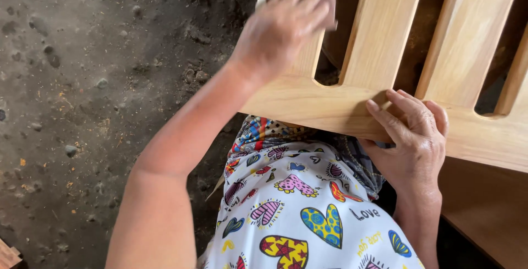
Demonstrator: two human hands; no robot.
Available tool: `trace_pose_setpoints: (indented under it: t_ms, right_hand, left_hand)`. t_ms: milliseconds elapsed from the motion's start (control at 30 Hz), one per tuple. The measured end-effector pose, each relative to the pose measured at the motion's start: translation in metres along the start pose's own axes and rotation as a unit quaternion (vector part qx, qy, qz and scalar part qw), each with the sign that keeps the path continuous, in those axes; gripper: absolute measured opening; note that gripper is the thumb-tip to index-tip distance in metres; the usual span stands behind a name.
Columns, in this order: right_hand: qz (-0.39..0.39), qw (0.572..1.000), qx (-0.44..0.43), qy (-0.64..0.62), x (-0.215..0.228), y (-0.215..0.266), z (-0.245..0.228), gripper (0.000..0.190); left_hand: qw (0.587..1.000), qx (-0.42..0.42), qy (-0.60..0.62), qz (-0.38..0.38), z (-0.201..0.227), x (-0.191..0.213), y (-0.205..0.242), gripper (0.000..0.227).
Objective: Sanding a wooden furniture component using sandpaper
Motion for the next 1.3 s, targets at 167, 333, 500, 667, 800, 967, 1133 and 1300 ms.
trace_pose_setpoints:
  t_ms: [167,333,500,667,800,967,1133,1300]
  right_hand:
    - [-0.004,0.999,-0.034,-0.011,0.006,-0.002,-0.008,0.068]
    - [0.002,0.999,-0.035,-0.008,0.007,-0.004,-0.007,0.072]
    - [-0.001,1.0,-0.018,0.002,0.006,-0.007,-0.006,0.057]
    - [0.013,1.0,-0.005,-0.008,0.0,-0.003,0.0,0.056]
    - [0.027,1.0,0.001,-0.008,0.0,-0.008,-0.003,0.053]
    - [0.024,1.0,-0.002,-0.009,0.003,-0.005,-0.005,0.055]
    - [0.031,0.999,0.0,-0.013,0.002,-0.004,-0.001,0.057]
    - [0.026,1.0,-0.004,0.0,0.002,-0.003,0.0,0.051]
  left_hand:
    - [0.998,0.045,0.039,0.016,-0.017,-0.025,-0.018,0.035]
    - [0.999,0.033,-0.02,-0.008,0.032,0.017,0.029,0.033]
    - [0.993,0.03,0.042,-0.105,0.07,0.055,0.085,0.036]
    - [0.993,0.008,0.072,-0.092,0.033,0.018,0.033,0.05]
    - [0.999,0.008,0.039,-0.027,-0.012,-0.031,-0.026,0.047]
    - [0.993,0.036,0.106,0.023,-0.013,-0.038,-0.033,0.024]
    - [0.993,0.049,0.049,-0.093,0.039,0.021,0.041,0.046]
    - [0.991,0.047,0.081,-0.099,0.063,0.056,0.077,0.04]
Point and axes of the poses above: each hand's wrist, its own y-axis away from the middle knuckle, its own x-axis out of the back of the hand, z = x × y, the point moved 1 cm from there along -y, towards the middle knuckle, and after that the axes turned 2 degrees about -y, right-handed, at the moved point
